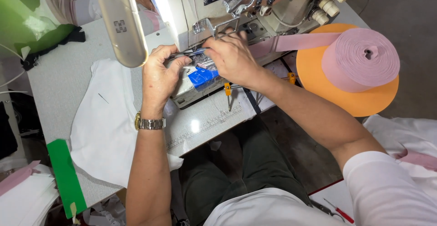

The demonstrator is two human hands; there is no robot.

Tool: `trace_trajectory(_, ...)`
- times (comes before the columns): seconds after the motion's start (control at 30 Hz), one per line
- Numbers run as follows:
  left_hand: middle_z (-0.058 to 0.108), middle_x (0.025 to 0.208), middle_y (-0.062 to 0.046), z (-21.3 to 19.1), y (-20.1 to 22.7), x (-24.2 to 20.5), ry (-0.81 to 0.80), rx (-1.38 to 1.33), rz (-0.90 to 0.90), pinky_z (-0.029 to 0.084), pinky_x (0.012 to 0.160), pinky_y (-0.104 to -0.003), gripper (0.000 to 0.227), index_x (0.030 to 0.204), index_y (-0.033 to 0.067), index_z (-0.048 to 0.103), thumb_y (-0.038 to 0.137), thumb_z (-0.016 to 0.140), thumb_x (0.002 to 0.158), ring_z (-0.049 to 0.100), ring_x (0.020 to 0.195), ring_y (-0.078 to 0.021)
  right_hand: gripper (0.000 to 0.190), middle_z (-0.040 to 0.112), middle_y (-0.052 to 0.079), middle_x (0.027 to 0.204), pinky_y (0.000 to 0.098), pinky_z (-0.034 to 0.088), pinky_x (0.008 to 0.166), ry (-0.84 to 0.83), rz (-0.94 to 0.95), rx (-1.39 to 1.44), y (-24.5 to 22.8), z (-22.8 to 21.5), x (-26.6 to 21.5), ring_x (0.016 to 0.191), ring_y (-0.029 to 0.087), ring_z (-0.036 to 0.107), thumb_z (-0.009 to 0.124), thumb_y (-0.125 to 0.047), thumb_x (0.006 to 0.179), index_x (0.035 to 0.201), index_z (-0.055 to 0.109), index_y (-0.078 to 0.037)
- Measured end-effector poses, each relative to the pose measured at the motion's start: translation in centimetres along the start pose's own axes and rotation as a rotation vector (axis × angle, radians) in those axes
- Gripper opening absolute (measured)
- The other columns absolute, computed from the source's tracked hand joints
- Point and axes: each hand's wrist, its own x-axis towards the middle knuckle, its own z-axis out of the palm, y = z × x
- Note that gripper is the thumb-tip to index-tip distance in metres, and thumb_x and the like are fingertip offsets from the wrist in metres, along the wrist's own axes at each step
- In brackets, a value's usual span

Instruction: Threading an industrial sewing machine using tweezers and hands to guide thread through various eyelets and the needle.

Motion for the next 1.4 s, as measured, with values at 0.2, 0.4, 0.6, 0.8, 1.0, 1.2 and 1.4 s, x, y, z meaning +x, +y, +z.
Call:
trace_trajectory(0.2, 0.067, 0.082, -0.008, -1.3, 0.9, 0.5, -0.026, 0.007, 0.056, 0.05, 0.082, -0.035, 0.01, 0.094, 0.01, 0.078, 0.016, 0.086, 0.091, 0.065, 0.082, -0.024, 0.013, 0.064, 0.012, 0.083, 0.044, 0.041, 0.083, 0.07, 0.01, 0.036, 0.2, 1.4, 0.2, 0.093, 0.034, 0.062, 0.061, -0.019, 0.104, 0.103, 0.071, -0.01)
trace_trajectory(0.4, 0.065, 0.083, -0.01, -2.5, -0.1, 0.0, -0.014, 0.152, 0.082, 0.05, 0.082, -0.038, 0.011, 0.095, 0.0079, 0.076, 0.016, 0.083, 0.097, 0.062, 0.082, -0.0267, 0.011, 0.06, 0.018, 0.077, 0.0439, 0.048, 0.076, 0.141, -0.022, 0.116, 0.3, 2.3, 0.5, 0.084, 0.04, 0.063, 0.064, -0.014, 0.101, 0.097, 0.07, -0.005)
trace_trajectory(0.6, 0.065, 0.079, -0.014, -1.1, 3.0, 1.2, -0.081, 0.155, 0.159, 0.051, 0.081, -0.046, 0.016, 0.091, 0.004, 0.073, 0.015, 0.085, 0.093, 0.065, 0.079, -0.0362, 0.006, 0.065, 0.013, 0.069, 0.0386, 0.051, 0.066, 0.224, 0.087, 0.246, -1.0, 2.5, 1.1, 0.069, 0.034, 0.067, 0.074, -0.01, 0.091, 0.085, 0.076, -0.008)
trace_trajectory(0.8, 0.063, 0.076, -0.006, 0.3, 1.2, 0.9, -0.009, 0.11, 0.182, 0.05, 0.078, -0.041, 0.018, 0.086, 0.0081, 0.072, 0.019, 0.08, 0.098, 0.065, 0.076, -0.0298, 0.009, 0.061, 0.004, 0.079, 0.0435, 0.039, 0.088, 0.35, 0.014, -0.024, -2.6, 2.2, 0.3, 0.087, 0.027, 0.063, 0.071, -0.02, 0.096, 0.09, 0.071, -0.014)
trace_trajectory(1.0, 0.059, 0.079, -0.011, 1.0, 0.4, 1.3, 0.034, 0.059, 0.199, 0.048, 0.08, -0.044, 0.022, 0.082, 0.0032, 0.066, 0.013, 0.079, 0.097, 0.064, 0.076, -0.0376, 0.017, 0.057, 0.0, 0.074, 0.047, 0.027, 0.105, 0.549, 0.007, -0.171, -0.8, 6.7, 0.4, 0.086, 0.023, 0.062, 0.072, -0.017, 0.093, 0.082, 0.06, -0.016)
trace_trajectory(1.2, 0.058, 0.077, -0.006, 1.5, -1.2, 1.5, 0.076, 0.121, 0.194, 0.046, 0.08, -0.043, 0.022, 0.08, 0.0054, 0.066, 0.013, 0.078, 0.096, 0.064, 0.077, -0.0343, 0.022, 0.052, -0.004, 0.07, 0.0402, 0.031, 0.098, 0.629, 0.061, -0.195, -1.8, 7.5, 0.8, 0.073, 0.019, 0.059, 0.067, -0.017, 0.097, 0.078, 0.055, -0.019)
trace_trajectory(1.4, 0.059, 0.073, -0.007, 1.3, -1.2, 1.4, 0.043, 0.091, 0.169, 0.048, 0.079, -0.041, 0.025, 0.075, 0.007, 0.062, 0.01, 0.079, 0.094, 0.063, 0.076, -0.0348, 0.022, 0.049, -0.003, 0.069, 0.0399, 0.034, 0.093, 0.594, 0.063, -0.222, -2.2, 6.9, 0.8, 0.071, 0.021, 0.058, 0.066, -0.02, 0.096, 0.078, 0.054, -0.019)
